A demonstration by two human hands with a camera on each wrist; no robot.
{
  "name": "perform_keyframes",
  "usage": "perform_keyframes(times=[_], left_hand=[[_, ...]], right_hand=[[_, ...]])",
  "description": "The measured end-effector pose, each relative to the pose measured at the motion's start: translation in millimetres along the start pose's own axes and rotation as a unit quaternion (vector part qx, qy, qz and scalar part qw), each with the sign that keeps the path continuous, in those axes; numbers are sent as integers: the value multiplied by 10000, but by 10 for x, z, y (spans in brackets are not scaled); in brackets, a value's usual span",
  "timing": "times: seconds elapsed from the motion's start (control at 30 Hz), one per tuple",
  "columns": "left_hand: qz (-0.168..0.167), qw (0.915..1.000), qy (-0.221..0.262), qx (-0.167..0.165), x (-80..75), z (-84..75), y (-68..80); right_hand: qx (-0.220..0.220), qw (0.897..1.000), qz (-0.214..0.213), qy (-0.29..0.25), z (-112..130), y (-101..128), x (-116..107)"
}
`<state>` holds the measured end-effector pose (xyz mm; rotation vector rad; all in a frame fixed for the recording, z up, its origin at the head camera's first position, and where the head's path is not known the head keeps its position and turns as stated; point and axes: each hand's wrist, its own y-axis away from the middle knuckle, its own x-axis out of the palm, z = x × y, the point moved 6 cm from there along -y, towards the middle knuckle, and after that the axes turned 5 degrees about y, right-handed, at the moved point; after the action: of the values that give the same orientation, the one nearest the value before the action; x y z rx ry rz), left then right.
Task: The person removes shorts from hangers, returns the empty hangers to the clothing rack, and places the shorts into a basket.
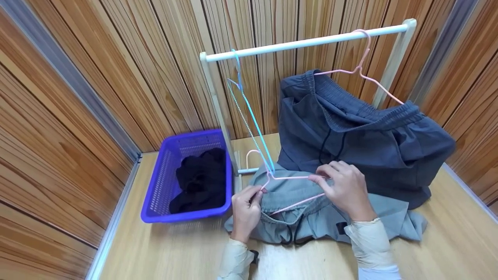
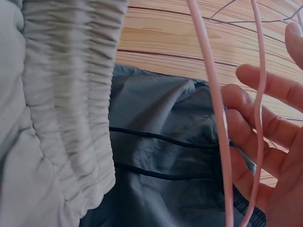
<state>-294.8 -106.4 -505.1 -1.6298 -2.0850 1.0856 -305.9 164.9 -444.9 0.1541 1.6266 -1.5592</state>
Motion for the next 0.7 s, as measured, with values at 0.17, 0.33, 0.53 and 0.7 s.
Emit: perform_keyframes(times=[0.17,0.33,0.53,0.7], left_hand=[[16,10000,-54,21,0,0,-10],[17,9999,-81,110,-2,-2,-4],[112,9998,25,189,-18,-8,7],[256,9991,120,326,-43,-51,-11]], right_hand=[[-134,9998,-123,14,10,6,54],[-239,9995,-205,-46,26,7,93],[-372,9986,-350,-149,65,-2,67],[-422,9966,-699,-139,95,-20,-16]])
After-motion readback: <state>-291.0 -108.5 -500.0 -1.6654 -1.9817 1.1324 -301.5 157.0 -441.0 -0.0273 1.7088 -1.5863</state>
